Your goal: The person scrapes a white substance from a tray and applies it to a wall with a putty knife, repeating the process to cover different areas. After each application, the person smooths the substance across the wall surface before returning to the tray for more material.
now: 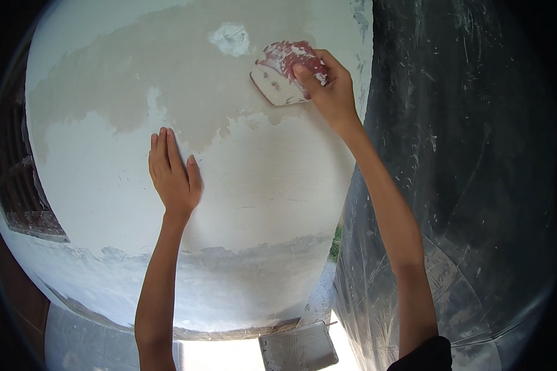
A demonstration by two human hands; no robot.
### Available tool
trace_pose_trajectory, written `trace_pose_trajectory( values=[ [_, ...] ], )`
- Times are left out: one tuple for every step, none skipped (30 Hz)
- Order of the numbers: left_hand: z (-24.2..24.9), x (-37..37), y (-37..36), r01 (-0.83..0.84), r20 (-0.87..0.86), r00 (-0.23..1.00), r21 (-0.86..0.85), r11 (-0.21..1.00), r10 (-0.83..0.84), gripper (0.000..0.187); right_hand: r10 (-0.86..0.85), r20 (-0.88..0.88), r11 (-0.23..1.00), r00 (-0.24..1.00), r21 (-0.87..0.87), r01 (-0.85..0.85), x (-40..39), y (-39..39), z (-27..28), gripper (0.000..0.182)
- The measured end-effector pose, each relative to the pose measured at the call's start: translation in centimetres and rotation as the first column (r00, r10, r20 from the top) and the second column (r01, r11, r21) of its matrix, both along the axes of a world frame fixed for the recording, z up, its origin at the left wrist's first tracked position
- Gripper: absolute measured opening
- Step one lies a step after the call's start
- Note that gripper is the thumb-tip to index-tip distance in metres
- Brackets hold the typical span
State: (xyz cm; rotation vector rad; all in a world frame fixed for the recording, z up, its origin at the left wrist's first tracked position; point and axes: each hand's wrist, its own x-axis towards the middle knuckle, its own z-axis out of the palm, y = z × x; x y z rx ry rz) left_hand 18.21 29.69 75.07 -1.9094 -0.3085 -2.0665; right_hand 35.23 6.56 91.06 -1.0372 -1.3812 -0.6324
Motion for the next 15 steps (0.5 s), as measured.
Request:
trace_pose_trajectory(
  values=[
    [-0.1,0.0,0.0,0.011,0.001,1.0,0.005,1.0,-0.011,0.057,-0.058,0.196,0.998,0.979,0.014,0.056,-0.7,1.2,-1.1,0.028],
    [-0.2,-0.1,-0.1,0.007,-0.006,1.0,0.002,1.0,-0.007,0.057,-0.188,0.216,0.973,0.958,-0.091,0.212,-0.9,1.3,-1.9,0.029],
    [-0.2,-0.1,-0.2,0.003,-0.01,1.0,-0.008,1.0,-0.003,0.058,-0.199,0.2,0.975,0.959,-0.061,0.215,-0.9,1.4,-1.8,0.03],
    [-0.1,-0.1,-0.2,-0.004,-0.007,1.0,-0.018,1.0,0.004,0.059,-0.207,0.19,0.976,0.96,-0.028,0.216,-0.6,1.5,-1.2,0.03],
    [0.0,-0.1,0.0,-0.013,-0.007,1.0,-0.016,1.0,0.013,0.059,-0.298,0.153,0.954,0.942,0.077,0.289,-0.1,1.2,-0.2,0.029],
    [0.0,0.0,0.1,-0.012,0.001,1.0,-0.007,1.0,0.012,0.058,-0.387,0.104,0.914,0.916,0.177,0.365,0.6,0.4,1.0,0.029],
    [-0.2,0.1,0.0,-0.007,0.006,1.0,-0.005,1.0,0.007,0.058,-0.443,0.039,0.867,0.896,0.274,0.417,1.2,-0.5,2.0,0.029],
    [-0.2,0.1,0.0,-0.003,0.0,1.0,-0.009,1.0,0.003,0.058,-0.494,-0.032,0.804,0.869,0.363,0.471,1.8,-1.3,2.7,0.028],
    [-0.1,0.2,-0.1,-0.001,0.001,1.0,-0.009,1.0,0.001,0.058,-0.497,-0.03,0.805,0.867,0.358,0.474,1.9,-1.8,3.4,0.028],
    [-0.1,0.1,-0.1,-0.003,0.003,1.0,-0.012,1.0,0.003,0.058,-0.47,-0.099,0.786,0.877,0.405,0.467,1.9,-2.1,3.9,0.029],
    [-0.2,-0.1,-0.1,-0.003,0.0,1.0,-0.019,1.0,0.003,0.058,-0.437,-0.169,0.763,0.884,0.451,0.463,1.9,-2.1,3.9,0.029],
    [-0.2,-0.1,-0.2,-0.014,-0.015,1.0,-0.02,1.0,0.014,0.058,-0.439,-0.169,0.763,0.882,0.448,0.465,1.5,-1.8,3.5,0.029],
    [-0.1,-0.1,-0.3,-0.024,-0.026,0.999,-0.019,1.0,0.024,0.058,-0.283,-0.128,0.855,0.951,0.415,0.31,0.6,-1.2,3.0,0.028],
    [-0.1,0.0,-0.2,-0.023,-0.021,1.0,-0.018,1.0,0.023,0.058,-0.112,-0.09,0.915,0.99,0.378,0.139,-0.3,-0.4,2.6,0.027],
    [-0.2,0.1,-0.1,-0.018,-0.015,1.0,-0.009,1.0,0.018,0.058,-0.1,0.01,0.947,0.995,0.309,0.092,-0.7,1.0,2.0,0.026]
  ],
)
